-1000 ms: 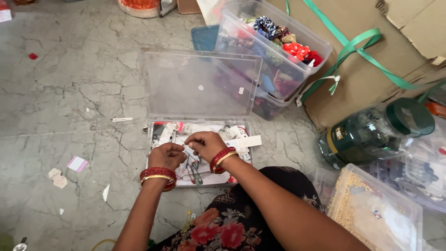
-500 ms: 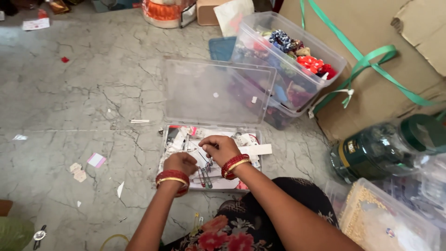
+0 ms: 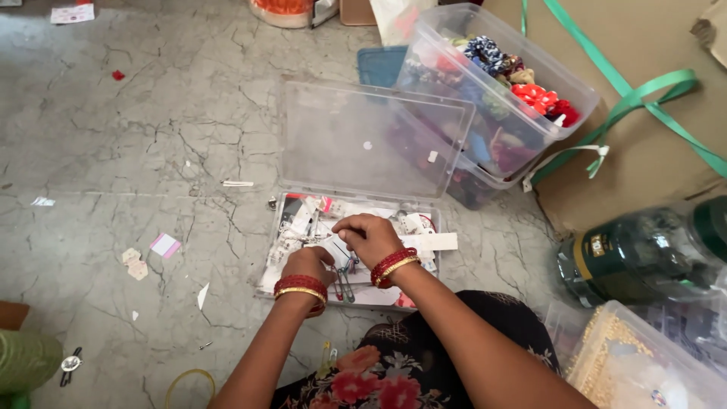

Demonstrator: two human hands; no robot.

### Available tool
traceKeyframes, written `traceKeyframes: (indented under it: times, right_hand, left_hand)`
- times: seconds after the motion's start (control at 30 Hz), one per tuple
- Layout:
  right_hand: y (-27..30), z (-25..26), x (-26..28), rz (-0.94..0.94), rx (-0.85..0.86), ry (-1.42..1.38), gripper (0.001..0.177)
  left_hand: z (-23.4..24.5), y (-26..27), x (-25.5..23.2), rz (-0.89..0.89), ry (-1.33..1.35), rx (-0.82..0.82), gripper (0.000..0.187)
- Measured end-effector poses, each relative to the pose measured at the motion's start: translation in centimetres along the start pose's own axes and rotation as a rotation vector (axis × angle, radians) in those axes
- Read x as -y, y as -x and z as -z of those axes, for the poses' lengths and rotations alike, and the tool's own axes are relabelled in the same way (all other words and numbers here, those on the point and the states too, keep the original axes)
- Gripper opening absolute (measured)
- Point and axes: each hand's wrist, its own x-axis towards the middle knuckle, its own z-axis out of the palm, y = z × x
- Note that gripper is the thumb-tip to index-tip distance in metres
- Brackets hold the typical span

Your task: Sorting safety pins and small clips into a plastic storage container.

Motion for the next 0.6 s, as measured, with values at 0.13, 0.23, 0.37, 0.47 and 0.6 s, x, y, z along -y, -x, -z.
traceKeyframes:
  times: [0.13, 0.23, 0.37, 0.47, 0.6]
  right_hand:
    - [-0.1, 0.1, -0.2, -0.005, 0.012, 0.031, 0.016]
    - [0.1, 0.1, -0.1, 0.001, 0.029, 0.048, 0.016]
    - [0.4, 0.3, 0.4, -0.006, 0.039, 0.038, 0.016]
    - [0.6, 0.3, 0.8, -0.039, 0.043, 0.031, 0.016]
    - [0.7, 0.2, 0.5, -0.035, 0.039, 0.022, 0.016]
  left_hand:
    - [-1.0, -1.0, 0.8, -0.015, -0.025, 0.007, 0.021]
    - [-1.5, -1.3, 1.2, -0.023, -0.016, -0.002, 0.015]
    - [-0.9, -0.5, 0.7, -0.046, -0.018, -0.047, 0.022]
    - [-0.5, 0.3, 0.2, -0.061, -0.055, -0.062, 0.03]
    - [-0.8, 0.9, 0.2, -0.076, -0.117, -0.082, 0.03]
